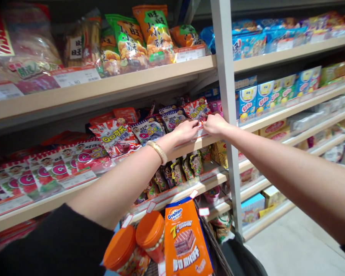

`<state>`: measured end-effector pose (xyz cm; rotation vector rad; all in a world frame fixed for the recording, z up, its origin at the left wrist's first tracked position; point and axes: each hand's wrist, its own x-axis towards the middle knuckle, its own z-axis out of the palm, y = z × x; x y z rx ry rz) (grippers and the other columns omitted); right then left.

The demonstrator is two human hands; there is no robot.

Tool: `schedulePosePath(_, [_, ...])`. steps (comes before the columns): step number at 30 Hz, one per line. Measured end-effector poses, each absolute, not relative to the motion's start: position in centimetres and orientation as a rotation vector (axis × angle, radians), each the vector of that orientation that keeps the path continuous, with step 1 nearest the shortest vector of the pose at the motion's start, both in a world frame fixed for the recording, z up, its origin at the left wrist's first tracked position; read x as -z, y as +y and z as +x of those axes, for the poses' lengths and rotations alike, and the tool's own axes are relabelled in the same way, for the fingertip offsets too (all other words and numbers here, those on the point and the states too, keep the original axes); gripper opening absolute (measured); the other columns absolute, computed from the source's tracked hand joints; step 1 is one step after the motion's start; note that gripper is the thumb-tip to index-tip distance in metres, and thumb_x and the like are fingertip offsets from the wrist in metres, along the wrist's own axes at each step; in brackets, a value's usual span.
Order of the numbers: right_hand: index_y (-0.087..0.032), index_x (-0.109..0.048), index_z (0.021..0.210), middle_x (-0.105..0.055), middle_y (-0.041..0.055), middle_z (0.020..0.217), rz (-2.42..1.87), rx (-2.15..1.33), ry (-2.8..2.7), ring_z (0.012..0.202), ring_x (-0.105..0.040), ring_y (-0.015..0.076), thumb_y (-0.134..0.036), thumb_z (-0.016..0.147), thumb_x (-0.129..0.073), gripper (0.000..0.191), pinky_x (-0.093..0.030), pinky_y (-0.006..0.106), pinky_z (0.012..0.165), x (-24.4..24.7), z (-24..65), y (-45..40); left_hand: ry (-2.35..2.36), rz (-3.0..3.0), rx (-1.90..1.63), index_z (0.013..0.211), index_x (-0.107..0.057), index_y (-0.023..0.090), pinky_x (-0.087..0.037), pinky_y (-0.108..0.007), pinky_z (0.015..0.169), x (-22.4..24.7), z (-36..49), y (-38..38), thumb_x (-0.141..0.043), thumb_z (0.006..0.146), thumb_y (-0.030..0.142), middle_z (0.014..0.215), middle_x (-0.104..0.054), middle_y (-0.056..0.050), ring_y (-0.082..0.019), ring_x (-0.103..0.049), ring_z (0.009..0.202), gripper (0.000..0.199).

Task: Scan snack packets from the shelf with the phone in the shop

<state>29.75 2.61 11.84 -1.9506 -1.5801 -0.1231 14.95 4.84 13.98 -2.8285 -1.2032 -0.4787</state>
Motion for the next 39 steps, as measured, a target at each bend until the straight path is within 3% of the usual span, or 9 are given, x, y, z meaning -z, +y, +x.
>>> schedulePosePath(4, [-0.003, -0.050, 0.133, -0.057, 0.0302, 0.127, -1.988, 0.104, -1.530, 0.113, -0.062, 0.0413, -0.037, 0.090, -0.047, 0.055, -0.049, 0.049, 0.093, -11.6, 28.8, 1.4, -1.176, -2.781, 0.480, 0.128, -0.061, 0.022, -0.044, -0.047, 0.101, -13.8, 14.5, 4.2, -0.037, 0.095, 0.038, 0.131, -0.061, -0.016, -0.034, -0.057, 0.122, 0.044])
schedulePosePath(7, [-0.007, -0.045, 0.138, -0.052, 0.0290, 0.132, -2.003, 0.099, -1.527, 0.119, -0.059, 0.0418, -0.041, 0.093, -0.043, 0.056, -0.047, 0.051, 0.096, -11.4, 28.1, 0.9, -1.120, -2.707, 0.490, 0.131, -0.059, 0.021, -0.042, -0.052, 0.103, -13.3, 14.3, 3.7, -0.035, 0.096, 0.038, 0.132, -0.058, -0.017, -0.036, -0.052, 0.126, 0.045])
schedulePosePath(14, [-0.005, -0.051, 0.133, -0.051, 0.0303, 0.131, -2.025, 0.137, -1.508, 0.121, -0.055, 0.0452, -0.043, 0.094, -0.042, 0.055, -0.045, 0.056, 0.097, -11.5, 27.2, 0.4, -1.141, -2.632, 0.811, 0.138, -0.052, 0.019, -0.034, -0.043, 0.113, -12.8, 11.7, 1.4, -0.041, 0.092, 0.024, 0.142, -0.050, -0.014, -0.029, -0.045, 0.133, 0.048])
schedulePosePath(19, [-0.010, -0.048, 0.139, -0.052, 0.0234, 0.134, -1.623, 0.484, -1.583, 0.122, -0.053, 0.0404, -0.033, 0.091, -0.046, 0.053, -0.044, 0.054, 0.099, -10.9, 24.7, -1.2, -1.369, -2.639, 1.084, 0.142, -0.048, 0.017, -0.034, -0.038, 0.115, -12.5, 6.1, -0.8, -0.044, 0.088, 0.021, 0.143, -0.047, -0.014, -0.026, -0.046, 0.134, 0.055])
schedulePosePath(23, [-0.015, -0.058, 0.130, -0.060, 0.0184, 0.126, -1.496, 0.422, -1.656, 0.113, -0.058, 0.0354, -0.028, 0.089, -0.049, 0.045, -0.047, 0.051, 0.097, -10.8, 22.1, -1.3, -1.645, -2.518, 0.973, 0.144, -0.047, 0.018, -0.038, -0.041, 0.113, -12.4, 1.9, -2.5, -0.044, 0.087, 0.023, 0.139, -0.049, -0.014, -0.028, -0.050, 0.130, 0.057])
schedulePosePath(31, [-0.019, -0.062, 0.128, -0.064, 0.0115, 0.133, -1.425, 0.150, -1.911, 0.125, -0.056, 0.0277, -0.025, 0.090, -0.050, 0.040, -0.043, 0.041, 0.106, -11.5, 17.9, -0.4, -1.749, -2.370, 0.587, 0.147, -0.041, 0.015, -0.035, -0.050, 0.111, -13.4, -0.1, -4.5, -0.041, 0.089, 0.027, 0.148, -0.048, -0.019, -0.035, -0.046, 0.136, 0.059])
schedulePosePath(36, [-0.020, -0.064, 0.127, -0.067, 0.0142, 0.129, -1.507, 0.046, -1.910, 0.122, -0.059, 0.0342, -0.032, 0.087, -0.056, 0.042, -0.045, 0.049, 0.103, -12.1, 15.8, -0.2, -1.921, -2.455, 0.724, 0.131, -0.058, 0.012, -0.036, -0.054, 0.107, -14.6, 0.4, -3.3, -0.054, 0.081, 0.023, 0.135, -0.061, -0.023, -0.040, -0.054, 0.128, 0.051])
schedulePosePath(39, [-0.021, -0.066, 0.124, -0.070, 0.0139, 0.124, -1.540, -0.005, -1.876, 0.121, -0.060, 0.0373, -0.032, 0.085, -0.057, 0.041, -0.043, 0.055, 0.103, -12.2, 15.3, -0.1, -2.015, -2.553, 0.923, 0.115, -0.067, 0.011, -0.043, -0.048, 0.101, -15.1, 0.6, -2.5, -0.060, 0.076, 0.018, 0.119, -0.071, -0.021, -0.039, -0.063, 0.116, 0.040])
